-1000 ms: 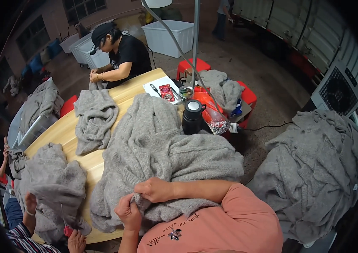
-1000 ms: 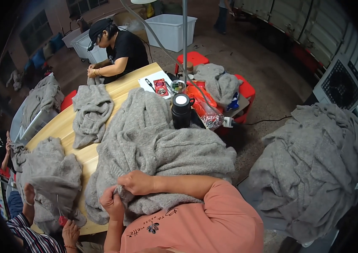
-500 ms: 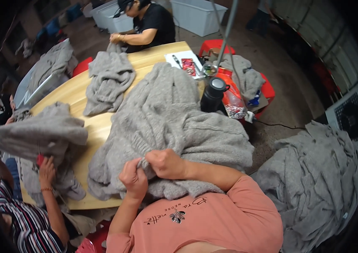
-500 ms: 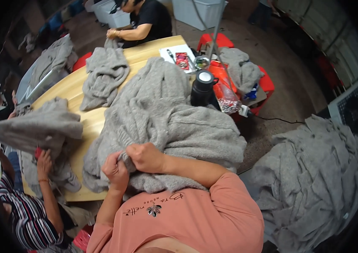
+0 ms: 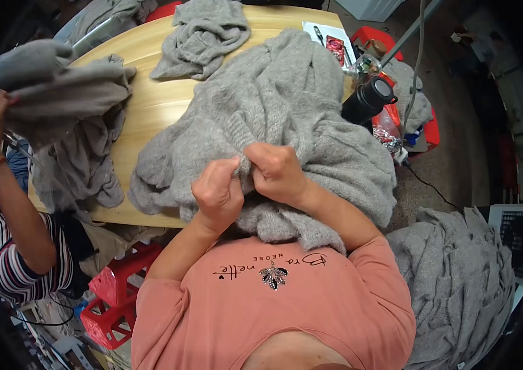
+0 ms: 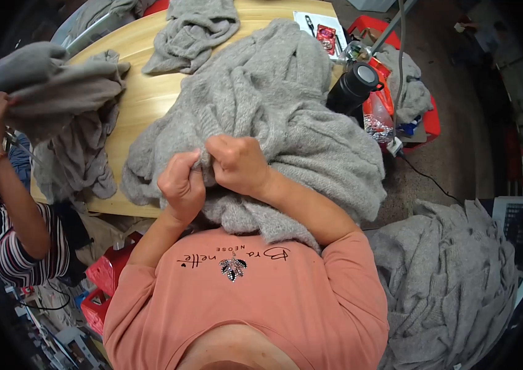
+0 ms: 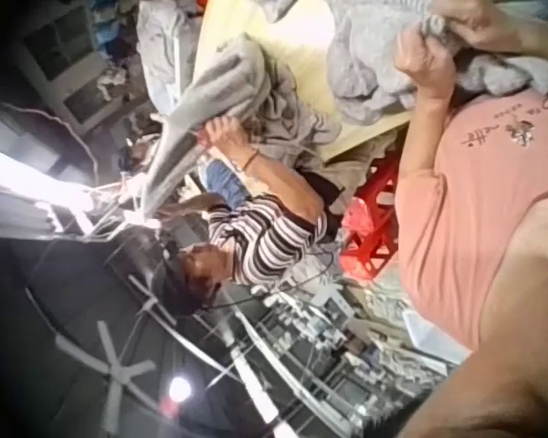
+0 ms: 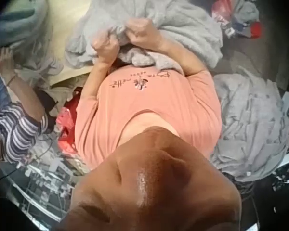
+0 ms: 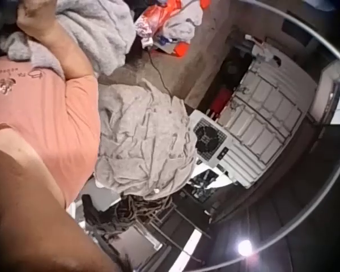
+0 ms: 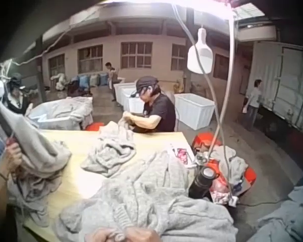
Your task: Inspecting and trimming loose threads from grey knit garments in a sewing factory.
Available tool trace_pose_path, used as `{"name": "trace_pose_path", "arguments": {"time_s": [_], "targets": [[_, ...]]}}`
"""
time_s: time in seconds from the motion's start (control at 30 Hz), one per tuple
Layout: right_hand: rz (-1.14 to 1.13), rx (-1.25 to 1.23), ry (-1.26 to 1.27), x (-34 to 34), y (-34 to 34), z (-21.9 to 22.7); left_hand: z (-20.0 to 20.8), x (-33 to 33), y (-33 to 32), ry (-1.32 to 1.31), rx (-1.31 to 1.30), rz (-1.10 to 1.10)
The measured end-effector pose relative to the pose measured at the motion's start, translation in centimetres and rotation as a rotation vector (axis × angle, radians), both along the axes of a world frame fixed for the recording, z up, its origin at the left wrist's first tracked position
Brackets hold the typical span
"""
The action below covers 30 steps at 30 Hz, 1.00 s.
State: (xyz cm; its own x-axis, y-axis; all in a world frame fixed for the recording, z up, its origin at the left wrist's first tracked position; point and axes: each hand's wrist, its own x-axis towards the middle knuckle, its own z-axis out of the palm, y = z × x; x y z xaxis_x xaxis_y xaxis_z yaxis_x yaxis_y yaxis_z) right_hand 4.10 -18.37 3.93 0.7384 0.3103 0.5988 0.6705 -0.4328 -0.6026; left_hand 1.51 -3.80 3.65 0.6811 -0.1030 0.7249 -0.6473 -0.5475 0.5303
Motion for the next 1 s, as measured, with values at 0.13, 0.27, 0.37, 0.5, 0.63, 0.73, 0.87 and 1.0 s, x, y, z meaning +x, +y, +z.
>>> {"name": "trace_pose_path", "arguments": {"time_s": [0.13,0.27,0.37,0.5,0.63,0.73,0.87,1.0], "targets": [[-0.007,-0.005,-0.076,-0.3,0.5,0.2,0.1,-0.4,0.0,-0.095,0.069,0.019],[-0.034,0.042,-0.156,-0.9,0.5,0.0,0.3,-0.7,0.0,-0.098,0.072,-0.018],[0.03,0.056,-0.389,-0.9,0.1,0.4,1.1,-0.5,0.2,-0.128,0.012,-0.064],[0.019,-0.019,-0.377,-0.6,-0.4,0.6,1.2,-1.0,0.0,-0.066,0.002,-0.048],[0.017,0.037,-0.328,-0.7,-0.3,0.9,1.3,-0.8,-0.2,-0.136,0.016,-0.079],[-0.015,0.126,-0.372,-1.4,-1.1,1.3,1.2,-0.6,-0.2,-0.092,0.035,-0.068],[-0.171,0.439,0.007,-2.0,-3.1,1.6,1.4,0.9,1.8,0.113,-0.032,-0.053],[-0.274,0.042,0.209,0.8,-5.2,-0.4,4.0,1.2,2.2,0.655,-0.264,-0.203]]}}
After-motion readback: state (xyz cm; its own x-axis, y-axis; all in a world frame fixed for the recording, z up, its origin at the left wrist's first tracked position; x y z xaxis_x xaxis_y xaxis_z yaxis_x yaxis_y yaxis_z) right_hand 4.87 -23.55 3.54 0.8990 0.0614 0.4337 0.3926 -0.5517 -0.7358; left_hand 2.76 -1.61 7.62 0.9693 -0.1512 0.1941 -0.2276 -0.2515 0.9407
